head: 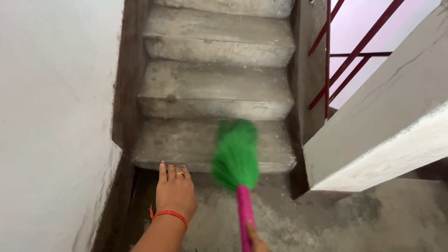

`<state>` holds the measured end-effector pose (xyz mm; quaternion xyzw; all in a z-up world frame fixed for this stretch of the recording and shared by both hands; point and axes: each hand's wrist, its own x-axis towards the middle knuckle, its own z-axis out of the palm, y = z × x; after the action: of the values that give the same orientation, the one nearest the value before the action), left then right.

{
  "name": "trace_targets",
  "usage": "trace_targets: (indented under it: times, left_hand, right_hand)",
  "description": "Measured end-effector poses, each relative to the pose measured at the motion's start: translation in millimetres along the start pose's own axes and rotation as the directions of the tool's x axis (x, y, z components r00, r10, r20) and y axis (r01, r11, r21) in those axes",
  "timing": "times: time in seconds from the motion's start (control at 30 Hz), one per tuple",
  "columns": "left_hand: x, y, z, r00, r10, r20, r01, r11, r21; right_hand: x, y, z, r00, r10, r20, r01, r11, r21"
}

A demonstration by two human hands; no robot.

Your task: The person sweeps concrete stairs and the landing at the bottom using a green duster.

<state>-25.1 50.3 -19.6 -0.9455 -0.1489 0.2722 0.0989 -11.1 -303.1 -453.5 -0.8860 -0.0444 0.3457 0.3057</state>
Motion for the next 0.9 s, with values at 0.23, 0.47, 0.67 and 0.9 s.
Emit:
trace_targets:
  times: [0.23,0.47,0.67,0.9]
  left_hand:
    - [-13,-12,-11,0.997,-0.013,0.075,0.011,1.0,0.028]
    - [-2,1,8,1.0,-0.009,0.013,0.009,1.0,-0.004]
    - [-1,3,13,1.0,0.0,0.0,0.0,1.0,-0.009]
    - [-5,-6,5,0.999,-0.029,0.016,0.029,1.0,0.007]
  right_hand:
    - [27,1,15,0.996,0.032,0.088,-0.041,0.994,0.102]
    - [-12,24,-94,0.977,0.13,-0.168,-0.126,0.991,0.036]
    - [-122,-147,-172,0.893,0.26,-0.366,-0.314,0.944,-0.095]
    - [-164,-308,-132,0.943,0.285,-0.171,-0.301,0.951,-0.077]
